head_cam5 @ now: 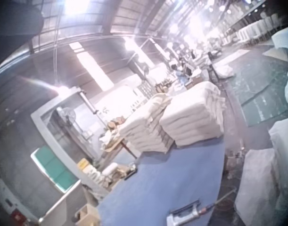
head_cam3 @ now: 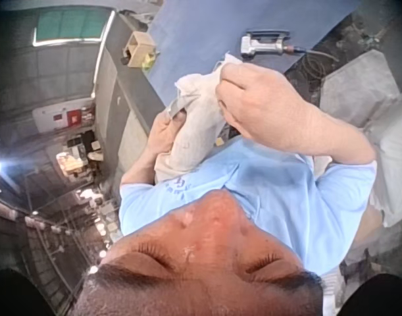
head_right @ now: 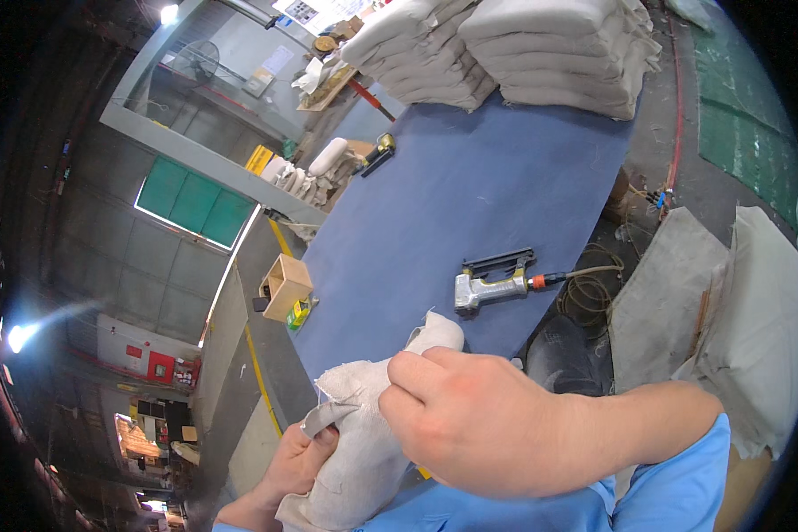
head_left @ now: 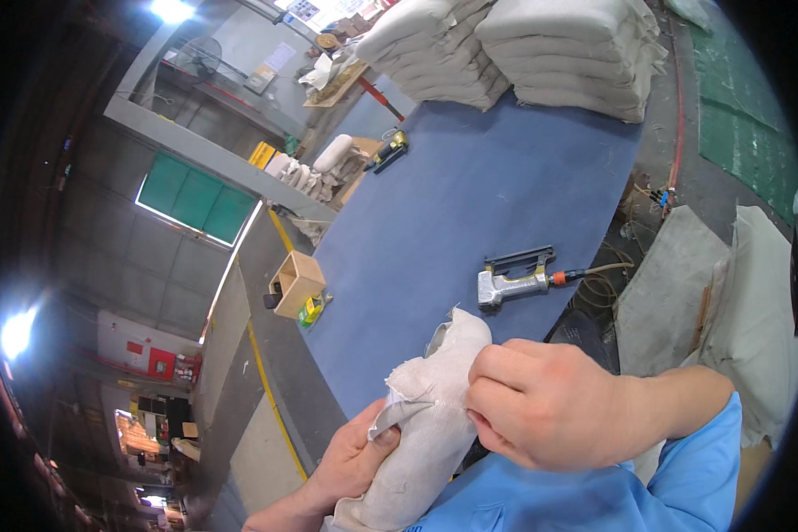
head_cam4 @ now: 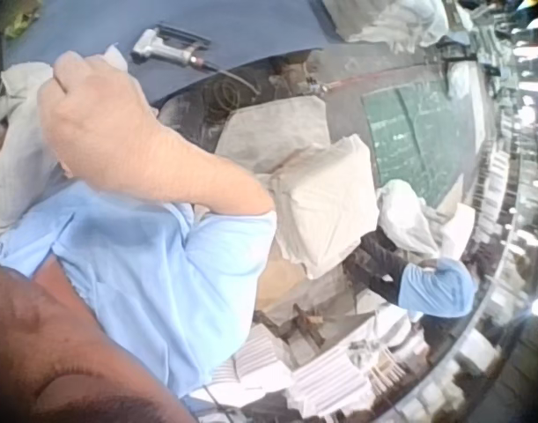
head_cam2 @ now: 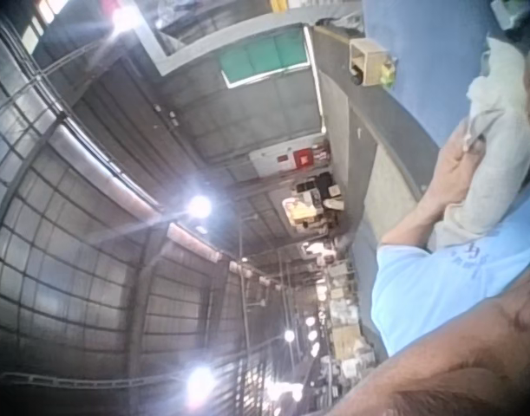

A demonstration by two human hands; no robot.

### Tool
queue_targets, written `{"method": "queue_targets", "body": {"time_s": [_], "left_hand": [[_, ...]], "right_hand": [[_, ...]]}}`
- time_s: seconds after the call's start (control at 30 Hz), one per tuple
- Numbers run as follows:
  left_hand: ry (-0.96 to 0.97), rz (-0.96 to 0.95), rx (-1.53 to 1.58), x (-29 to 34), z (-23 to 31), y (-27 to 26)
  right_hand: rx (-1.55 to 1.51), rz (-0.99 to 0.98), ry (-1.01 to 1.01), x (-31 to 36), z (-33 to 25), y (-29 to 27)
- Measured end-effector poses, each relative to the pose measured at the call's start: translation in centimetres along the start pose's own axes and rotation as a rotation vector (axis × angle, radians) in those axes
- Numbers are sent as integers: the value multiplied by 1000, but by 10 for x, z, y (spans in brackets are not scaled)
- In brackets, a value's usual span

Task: The person wraps a white fabric cover around a cushion base, folds and tucks the edges, and uses a staple gun to secure the fabric. The person repeats this process on multiple cushions, stacking completed units on the table.

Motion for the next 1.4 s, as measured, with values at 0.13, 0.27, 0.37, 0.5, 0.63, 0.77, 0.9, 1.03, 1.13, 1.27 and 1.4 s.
{"method": "queue_targets", "body": {"time_s": [0.13,0.27,0.37,0.5,0.63,0.77,0.9,1.03,1.13,1.27,1.4], "left_hand": [[-31,-60,-62,2,-10,-6],[-13,-56,-69,3,-9,-5],[-50,-41,-25,5,-8,-3],[-34,-39,-15,6,-9,-2],[6,-47,-54,4,-10,-3],[-4,-45,-44,3,-10,-4],[38,-34,-108,4,-10,-6],[88,-31,-151,3,-8,-7],[37,-33,-113,2,-9,-6],[16,-21,-96,1,-8,-3],[14,-45,-131,0,-14,-6]], "right_hand": [[-377,-173,251,-2,25,8],[-717,-399,450,3,48,22],[-829,-360,472,5,50,22],[-505,-97,129,8,28,-1],[-268,33,-30,17,12,1],[-240,17,-57,17,13,3],[-430,-30,6,18,22,3],[-496,74,72,21,25,2],[-437,117,99,18,19,-1],[-307,92,138,12,13,-2],[-156,-5,157,2,1,-6]]}}
Point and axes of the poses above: each hand's wrist, its own x-axis away from the middle knuckle, its own y-axis out of the palm, z = x × y, the point moved 6 cm from there along -x, towards the middle knuckle, and after that the axes turned 14 degrees about y, right-handed, at the moved point
